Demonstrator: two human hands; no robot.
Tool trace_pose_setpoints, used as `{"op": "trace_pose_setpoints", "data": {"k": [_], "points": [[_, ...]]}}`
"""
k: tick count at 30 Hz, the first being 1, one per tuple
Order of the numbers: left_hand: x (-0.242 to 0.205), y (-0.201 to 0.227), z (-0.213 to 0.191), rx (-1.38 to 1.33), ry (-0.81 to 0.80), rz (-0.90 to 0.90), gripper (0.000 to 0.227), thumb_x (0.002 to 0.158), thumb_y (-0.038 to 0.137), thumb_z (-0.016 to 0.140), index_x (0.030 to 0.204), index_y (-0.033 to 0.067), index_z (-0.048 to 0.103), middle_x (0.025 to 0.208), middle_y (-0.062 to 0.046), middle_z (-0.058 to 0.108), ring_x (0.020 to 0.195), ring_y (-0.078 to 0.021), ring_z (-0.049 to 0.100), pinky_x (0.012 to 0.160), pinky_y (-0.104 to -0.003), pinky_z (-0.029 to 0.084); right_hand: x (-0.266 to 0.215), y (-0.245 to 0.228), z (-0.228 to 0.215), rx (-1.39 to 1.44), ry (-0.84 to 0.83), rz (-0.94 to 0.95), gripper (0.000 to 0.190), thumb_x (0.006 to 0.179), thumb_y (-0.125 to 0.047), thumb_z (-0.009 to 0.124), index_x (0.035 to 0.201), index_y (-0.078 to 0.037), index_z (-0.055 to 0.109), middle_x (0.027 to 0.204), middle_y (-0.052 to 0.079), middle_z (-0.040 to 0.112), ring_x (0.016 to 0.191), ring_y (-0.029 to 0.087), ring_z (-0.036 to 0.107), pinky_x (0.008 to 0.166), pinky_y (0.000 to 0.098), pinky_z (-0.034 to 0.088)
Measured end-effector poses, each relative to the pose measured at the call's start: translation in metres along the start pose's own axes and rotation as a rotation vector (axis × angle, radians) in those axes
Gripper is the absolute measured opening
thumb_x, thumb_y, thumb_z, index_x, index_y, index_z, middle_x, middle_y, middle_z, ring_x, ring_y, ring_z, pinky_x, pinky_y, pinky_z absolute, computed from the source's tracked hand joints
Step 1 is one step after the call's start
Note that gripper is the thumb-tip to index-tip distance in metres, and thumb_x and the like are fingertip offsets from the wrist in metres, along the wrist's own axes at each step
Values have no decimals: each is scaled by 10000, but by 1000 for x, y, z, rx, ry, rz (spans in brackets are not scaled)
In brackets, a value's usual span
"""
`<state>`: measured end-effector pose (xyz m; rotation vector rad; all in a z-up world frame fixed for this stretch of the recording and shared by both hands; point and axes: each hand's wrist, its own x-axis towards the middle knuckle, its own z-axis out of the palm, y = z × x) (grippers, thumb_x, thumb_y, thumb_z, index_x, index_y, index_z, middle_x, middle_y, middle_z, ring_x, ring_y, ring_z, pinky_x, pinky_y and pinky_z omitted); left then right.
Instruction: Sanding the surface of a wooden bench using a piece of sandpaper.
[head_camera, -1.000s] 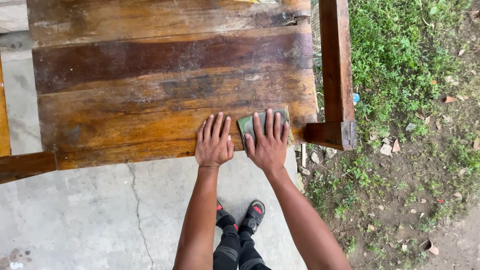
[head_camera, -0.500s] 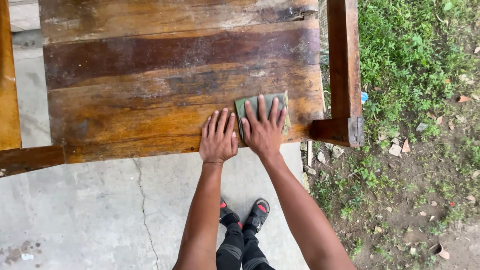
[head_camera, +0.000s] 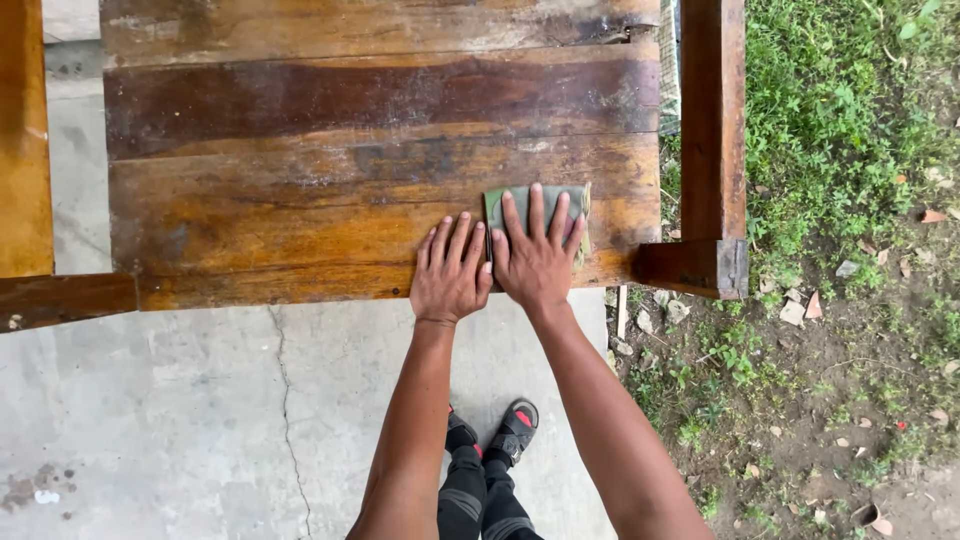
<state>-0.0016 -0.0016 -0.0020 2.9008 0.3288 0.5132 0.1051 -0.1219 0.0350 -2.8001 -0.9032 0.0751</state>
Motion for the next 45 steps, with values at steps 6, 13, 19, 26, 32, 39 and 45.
{"op": "trace_pose_setpoints", "data": {"k": [6,13,19,26,32,39,45], "points": [[1,1,-3,-11,23,20,556,1032,396,400,1473,114,587,1567,-132,508,1432,-359,476,1201,-534,356,5,0,0,66,39,8,583,1047,-497,417,1589,-281,429,1692,122,271,1543,482,139,1212,674,84],[2,1,-6,-36,53,16,554,1037,386,410,1475,97,586,1566,-140,510,1429,-366,482,1208,-533,359,-46,2,-3,52,73,-19,556,1058,-471,449,1577,-272,474,1695,126,310,1563,469,189,1238,664,112],[-2,0,0,-21,51,8,543,1038,383,403,1471,113,586,1563,-130,510,1434,-355,479,1208,-532,361,-24,4,5,-14,62,-11,566,1043,-473,442,1575,-282,465,1690,128,299,1548,476,180,1210,681,95],[-1,1,0,-26,26,3,545,1042,380,400,1489,124,578,1571,-117,504,1443,-339,470,1217,-525,346,-7,6,1,37,53,16,583,1060,-489,397,1600,-272,421,1701,131,261,1554,485,137,1222,664,67],[1,1,-1,-19,34,18,547,1030,366,416,1489,117,579,1575,-124,504,1444,-345,467,1216,-526,347,-41,6,-2,26,25,31,574,1056,-488,397,1587,-275,440,1694,127,279,1559,473,147,1230,653,76],[1,2,-5,-28,48,12,542,1018,353,427,1474,110,592,1565,-126,517,1432,-351,478,1205,-528,358,-38,3,0,25,66,20,559,1058,-482,402,1578,-284,459,1694,131,294,1555,478,157,1222,658,85],[0,2,-4,-5,52,15,531,1023,343,437,1479,117,591,1563,-120,518,1436,-341,485,1213,-520,364,-18,16,-8,51,7,-12,576,1059,-516,394,1587,-295,454,1699,111,291,1562,463,161,1241,650,89]]}}
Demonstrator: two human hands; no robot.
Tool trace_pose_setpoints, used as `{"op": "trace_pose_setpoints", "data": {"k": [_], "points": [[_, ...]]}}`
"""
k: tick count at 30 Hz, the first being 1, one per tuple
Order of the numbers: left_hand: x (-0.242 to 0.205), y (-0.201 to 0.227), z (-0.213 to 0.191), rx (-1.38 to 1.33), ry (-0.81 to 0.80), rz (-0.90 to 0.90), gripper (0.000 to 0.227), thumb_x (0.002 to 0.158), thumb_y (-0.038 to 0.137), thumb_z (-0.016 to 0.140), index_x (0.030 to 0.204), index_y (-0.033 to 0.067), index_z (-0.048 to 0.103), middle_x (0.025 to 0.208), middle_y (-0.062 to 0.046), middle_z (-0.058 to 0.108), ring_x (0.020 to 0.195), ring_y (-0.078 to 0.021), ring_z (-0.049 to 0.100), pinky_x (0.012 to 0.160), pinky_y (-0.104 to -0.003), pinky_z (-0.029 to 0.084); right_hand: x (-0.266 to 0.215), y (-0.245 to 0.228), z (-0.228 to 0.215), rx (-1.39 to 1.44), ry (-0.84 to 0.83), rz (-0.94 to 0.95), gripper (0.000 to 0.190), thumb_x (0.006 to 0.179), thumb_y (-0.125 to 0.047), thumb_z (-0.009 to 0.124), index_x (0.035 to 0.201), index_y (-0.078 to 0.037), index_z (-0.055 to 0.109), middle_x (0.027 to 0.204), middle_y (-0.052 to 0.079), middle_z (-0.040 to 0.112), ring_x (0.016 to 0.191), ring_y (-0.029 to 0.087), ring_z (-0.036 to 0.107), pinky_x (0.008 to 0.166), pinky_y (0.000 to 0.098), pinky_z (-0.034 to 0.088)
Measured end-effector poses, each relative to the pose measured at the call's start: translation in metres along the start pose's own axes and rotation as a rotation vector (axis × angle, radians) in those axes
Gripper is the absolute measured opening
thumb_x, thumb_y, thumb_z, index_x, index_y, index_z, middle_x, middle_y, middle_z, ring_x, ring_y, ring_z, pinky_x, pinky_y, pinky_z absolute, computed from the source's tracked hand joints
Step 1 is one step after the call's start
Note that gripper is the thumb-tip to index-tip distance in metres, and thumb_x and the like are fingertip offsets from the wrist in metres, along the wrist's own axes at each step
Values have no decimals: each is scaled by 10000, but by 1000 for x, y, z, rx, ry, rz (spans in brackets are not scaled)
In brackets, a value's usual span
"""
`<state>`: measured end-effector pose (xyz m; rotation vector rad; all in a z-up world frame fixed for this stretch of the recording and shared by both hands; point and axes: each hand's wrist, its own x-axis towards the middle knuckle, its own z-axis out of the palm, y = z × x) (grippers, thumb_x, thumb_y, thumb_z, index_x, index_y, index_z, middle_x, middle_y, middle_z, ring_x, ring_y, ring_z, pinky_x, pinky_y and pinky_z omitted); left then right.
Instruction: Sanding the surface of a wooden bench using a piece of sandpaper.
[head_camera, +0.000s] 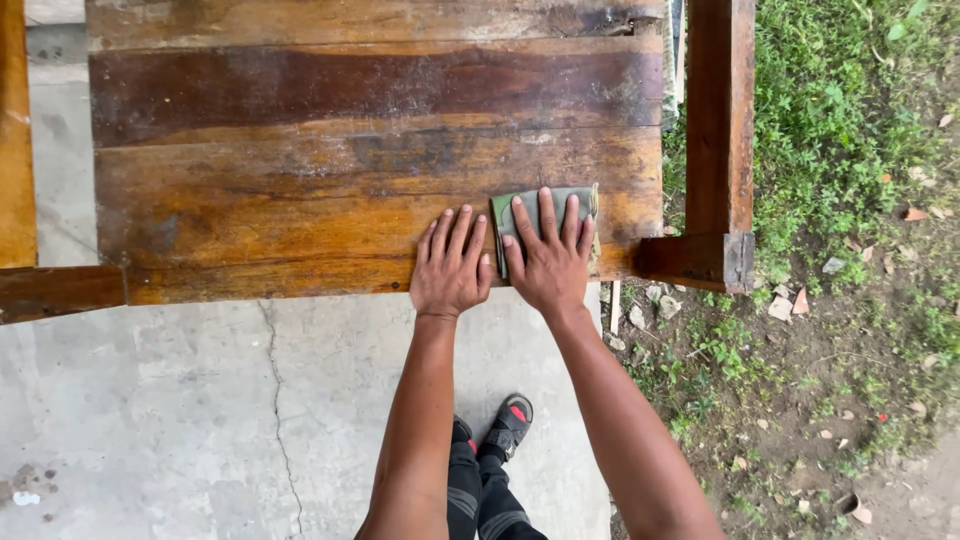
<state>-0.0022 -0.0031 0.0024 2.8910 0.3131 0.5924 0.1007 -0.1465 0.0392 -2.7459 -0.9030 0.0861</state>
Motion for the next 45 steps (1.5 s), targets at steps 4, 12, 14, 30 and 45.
{"op": "trace_pose_setpoints", "data": {"k": [4,12,14,30,45], "points": [[-1,-2,7,-6,-25,-7,546,1005,321,444,1500,132,574,1583,-107,502,1450,-335,474,1219,-511,360,9,36,1,-43,-5,19,576,1062,-534,361,1588,-310,428,1701,106,262,1567,450,136,1236,661,67],[-5,-5,11,43,-59,-10,566,979,299,440,1514,154,550,1595,-97,478,1459,-326,451,1230,-509,341,13,37,18,-131,-25,204,617,1081,-509,287,1644,-261,331,1728,163,198,1554,500,45,1208,703,63],[-4,-4,10,42,-54,-5,575,973,295,441,1518,149,550,1596,-101,476,1460,-325,451,1231,-512,339,17,24,34,-112,37,143,623,1089,-505,302,1646,-231,343,1728,179,207,1547,498,72,1215,693,81],[-5,-5,10,25,-45,-4,576,967,283,449,1516,141,551,1599,-108,469,1458,-331,451,1220,-511,349,42,64,-16,-64,-62,293,634,1041,-547,304,1627,-308,347,1728,109,185,1560,473,81,1202,727,84],[0,-3,6,52,-87,-17,604,906,268,443,1480,125,563,1604,-105,481,1479,-323,450,1241,-505,338,6,-17,10,-33,-26,-8,570,1074,-507,295,1609,-338,392,1731,66,219,1589,418,95,1249,649,47]]}}
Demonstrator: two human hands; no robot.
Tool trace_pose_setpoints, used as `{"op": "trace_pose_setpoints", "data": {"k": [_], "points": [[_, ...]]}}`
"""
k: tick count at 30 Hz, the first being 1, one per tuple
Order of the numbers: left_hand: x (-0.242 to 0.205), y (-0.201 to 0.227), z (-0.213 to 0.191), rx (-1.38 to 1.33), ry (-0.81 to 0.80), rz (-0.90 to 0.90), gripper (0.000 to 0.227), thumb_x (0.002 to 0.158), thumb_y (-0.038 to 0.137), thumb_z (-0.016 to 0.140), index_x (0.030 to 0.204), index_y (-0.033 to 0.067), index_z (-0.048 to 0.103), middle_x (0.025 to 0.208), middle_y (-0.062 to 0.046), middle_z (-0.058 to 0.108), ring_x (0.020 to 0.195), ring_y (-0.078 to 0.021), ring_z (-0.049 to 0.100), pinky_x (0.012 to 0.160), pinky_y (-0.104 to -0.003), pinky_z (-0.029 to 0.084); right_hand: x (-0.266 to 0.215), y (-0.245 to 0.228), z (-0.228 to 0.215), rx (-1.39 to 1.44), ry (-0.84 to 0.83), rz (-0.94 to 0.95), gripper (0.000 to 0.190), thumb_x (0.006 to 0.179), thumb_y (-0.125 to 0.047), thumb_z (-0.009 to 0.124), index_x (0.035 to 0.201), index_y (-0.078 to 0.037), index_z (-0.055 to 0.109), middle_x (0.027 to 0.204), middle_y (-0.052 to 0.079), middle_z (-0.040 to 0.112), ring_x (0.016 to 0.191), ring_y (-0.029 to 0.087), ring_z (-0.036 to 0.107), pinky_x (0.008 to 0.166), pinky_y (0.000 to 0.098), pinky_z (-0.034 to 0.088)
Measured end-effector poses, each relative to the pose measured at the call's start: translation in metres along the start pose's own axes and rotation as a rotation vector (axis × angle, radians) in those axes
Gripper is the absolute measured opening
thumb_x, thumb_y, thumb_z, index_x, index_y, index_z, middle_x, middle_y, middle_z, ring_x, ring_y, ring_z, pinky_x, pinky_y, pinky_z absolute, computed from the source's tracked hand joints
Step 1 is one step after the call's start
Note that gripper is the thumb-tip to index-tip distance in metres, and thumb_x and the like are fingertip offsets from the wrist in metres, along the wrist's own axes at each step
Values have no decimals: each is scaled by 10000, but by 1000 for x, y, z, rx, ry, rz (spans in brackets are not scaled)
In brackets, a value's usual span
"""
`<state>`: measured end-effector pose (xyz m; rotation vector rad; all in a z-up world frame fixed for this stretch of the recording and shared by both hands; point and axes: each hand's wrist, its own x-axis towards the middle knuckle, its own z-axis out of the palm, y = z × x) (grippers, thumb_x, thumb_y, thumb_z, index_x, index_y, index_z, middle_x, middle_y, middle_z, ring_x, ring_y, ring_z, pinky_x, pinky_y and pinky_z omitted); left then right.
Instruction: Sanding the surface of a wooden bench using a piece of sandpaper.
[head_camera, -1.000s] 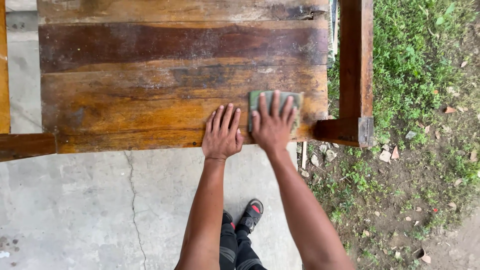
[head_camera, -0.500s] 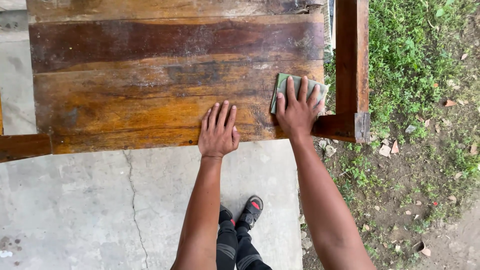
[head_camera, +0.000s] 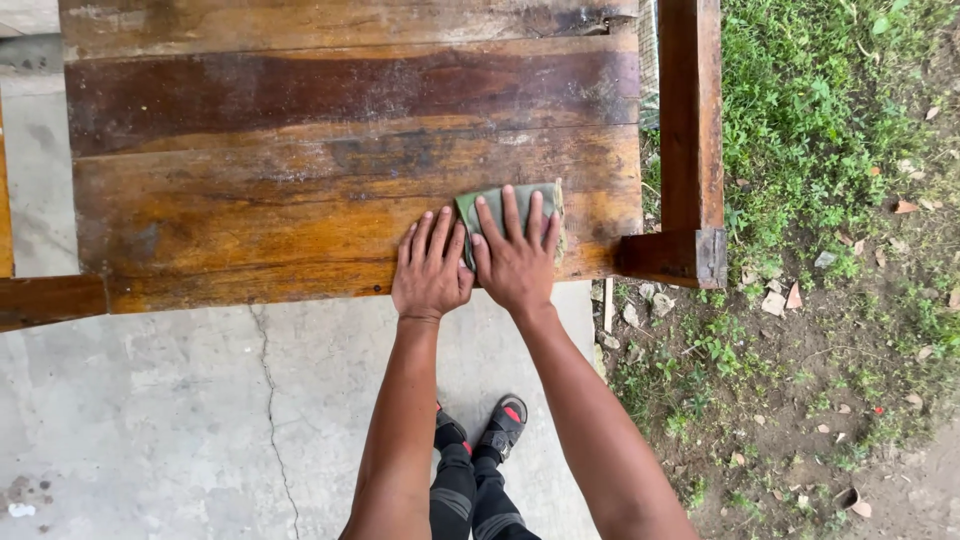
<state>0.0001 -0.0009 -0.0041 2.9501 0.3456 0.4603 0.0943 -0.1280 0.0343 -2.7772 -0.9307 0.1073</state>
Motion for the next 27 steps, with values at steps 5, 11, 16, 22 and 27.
{"op": "trace_pose_setpoints", "data": {"k": [5,11,16,22,27], "points": [[-3,-1,4,-33,23,-2,611,913,256,450,1502,131,555,1603,-103,480,1466,-326,447,1231,-515,335,-22,43,-2,-6,48,-16,561,1050,-506,385,1575,-324,457,1701,87,278,1569,424,136,1232,663,70],[-6,0,9,-23,12,5,618,926,262,449,1526,151,544,1614,-98,459,1471,-324,436,1231,-517,334,-2,63,-10,-42,34,119,578,1054,-496,381,1598,-303,421,1704,113,259,1560,450,139,1205,693,76],[-2,-1,4,-11,9,-4,609,935,289,435,1518,147,540,1607,-98,460,1470,-329,438,1232,-519,330,21,57,-14,-14,9,134,590,1060,-504,355,1617,-311,369,1723,107,221,1575,451,110,1215,702,59],[-5,1,6,-68,20,-10,600,956,335,456,1514,129,539,1601,-104,458,1473,-327,420,1233,-524,322,16,57,-8,-15,-20,136,600,1067,-508,333,1632,-308,313,1715,127,173,1565,468,65,1196,694,25],[-2,-1,-6,-94,31,4,599,950,343,490,1504,122,531,1604,-116,454,1488,-334,408,1240,-516,312,-5,37,-5,-30,52,155,587,1085,-494,358,1637,-294,348,1725,132,219,1574,475,105,1221,697,64]]}}
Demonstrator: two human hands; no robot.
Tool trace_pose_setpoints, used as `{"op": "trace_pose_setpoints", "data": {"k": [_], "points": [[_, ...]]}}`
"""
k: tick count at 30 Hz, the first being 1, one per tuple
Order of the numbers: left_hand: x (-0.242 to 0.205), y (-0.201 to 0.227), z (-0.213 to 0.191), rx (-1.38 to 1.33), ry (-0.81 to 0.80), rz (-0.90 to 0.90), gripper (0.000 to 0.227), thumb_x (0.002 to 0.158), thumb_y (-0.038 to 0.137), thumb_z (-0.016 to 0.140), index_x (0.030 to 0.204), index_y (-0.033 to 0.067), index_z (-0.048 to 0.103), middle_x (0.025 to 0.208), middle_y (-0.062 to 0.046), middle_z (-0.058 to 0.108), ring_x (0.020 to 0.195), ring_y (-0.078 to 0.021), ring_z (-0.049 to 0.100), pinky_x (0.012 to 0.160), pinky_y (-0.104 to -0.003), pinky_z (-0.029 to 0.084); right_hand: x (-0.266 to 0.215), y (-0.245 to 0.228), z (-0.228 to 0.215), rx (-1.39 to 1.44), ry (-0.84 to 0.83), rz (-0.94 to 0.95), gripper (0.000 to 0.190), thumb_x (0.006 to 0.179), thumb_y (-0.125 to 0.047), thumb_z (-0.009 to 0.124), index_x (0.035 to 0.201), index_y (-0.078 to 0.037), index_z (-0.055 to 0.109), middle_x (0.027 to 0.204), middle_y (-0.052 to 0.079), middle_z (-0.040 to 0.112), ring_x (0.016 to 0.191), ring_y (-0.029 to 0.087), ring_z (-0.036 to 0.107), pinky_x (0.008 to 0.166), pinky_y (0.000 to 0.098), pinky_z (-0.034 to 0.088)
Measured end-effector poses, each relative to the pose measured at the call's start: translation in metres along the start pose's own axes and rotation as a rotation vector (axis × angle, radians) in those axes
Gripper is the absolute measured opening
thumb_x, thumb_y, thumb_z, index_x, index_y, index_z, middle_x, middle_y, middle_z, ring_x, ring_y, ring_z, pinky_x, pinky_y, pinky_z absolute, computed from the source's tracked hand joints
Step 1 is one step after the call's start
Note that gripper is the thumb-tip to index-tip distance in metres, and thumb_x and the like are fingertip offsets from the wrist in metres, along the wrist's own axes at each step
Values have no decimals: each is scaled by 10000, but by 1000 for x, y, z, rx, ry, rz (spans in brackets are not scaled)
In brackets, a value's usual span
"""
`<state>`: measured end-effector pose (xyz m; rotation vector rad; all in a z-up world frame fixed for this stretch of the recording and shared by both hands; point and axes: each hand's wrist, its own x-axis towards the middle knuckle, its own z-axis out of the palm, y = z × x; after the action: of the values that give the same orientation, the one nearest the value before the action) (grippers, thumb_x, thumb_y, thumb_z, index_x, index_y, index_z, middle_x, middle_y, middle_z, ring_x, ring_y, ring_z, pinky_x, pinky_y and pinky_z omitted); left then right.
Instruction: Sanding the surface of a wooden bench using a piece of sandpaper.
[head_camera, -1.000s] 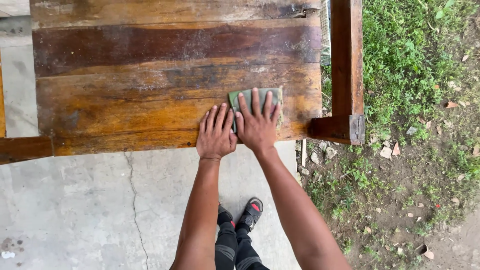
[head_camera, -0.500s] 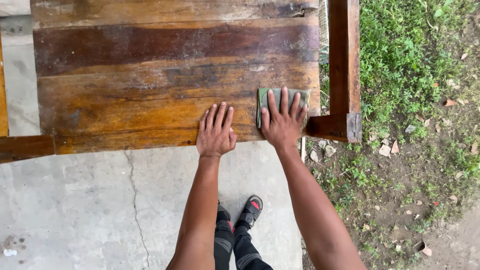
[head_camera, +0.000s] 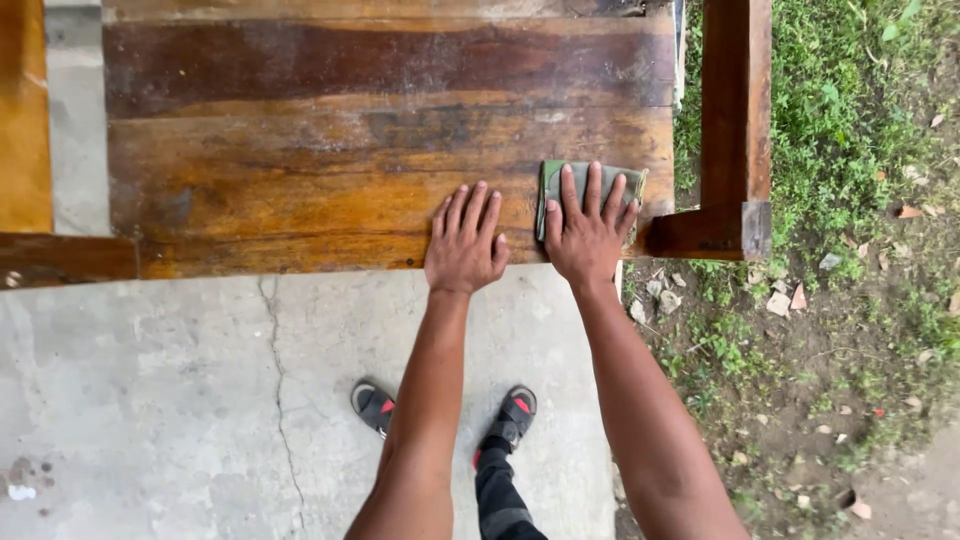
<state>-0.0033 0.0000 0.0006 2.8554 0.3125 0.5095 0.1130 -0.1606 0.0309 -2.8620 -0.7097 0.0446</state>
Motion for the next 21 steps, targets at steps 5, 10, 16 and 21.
{"op": "trace_pose_setpoints", "data": {"k": [5,10,16,21], "points": [[-3,-10,-10,-85,-39,-14,609,934,341,519,1498,113,526,1596,-123,444,1476,-342,397,1223,-531,298,-22,-33,6,24,24,56,580,1076,-482,366,1621,-284,372,1707,141,243,1553,491,119,1195,711,76],[-9,-72,-30,-278,-163,71,611,965,293,478,1558,146,479,1685,-109,375,1543,-321,353,1248,-517,294,-28,-83,19,23,49,56,581,1075,-488,348,1618,-285,379,1710,138,252,1549,496,129,1204,707,80],[-43,-174,-57,143,-185,-199,516,1051,386,372,1529,212,458,1654,-107,344,1510,-316,309,1202,-585,191,-29,-161,38,-24,49,-19,590,1069,-510,306,1610,-278,352,1699,150,230,1521,480,134,1176,693,79],[-53,-168,-67,39,8,-212,494,999,312,467,1432,117,603,1573,-88,489,1486,-297,395,1219,-533,280,-42,-210,30,-68,-137,-101,603,1068,-542,234,1640,-360,292,1739,66,168,1598,402,82,1269,642,68]]}}
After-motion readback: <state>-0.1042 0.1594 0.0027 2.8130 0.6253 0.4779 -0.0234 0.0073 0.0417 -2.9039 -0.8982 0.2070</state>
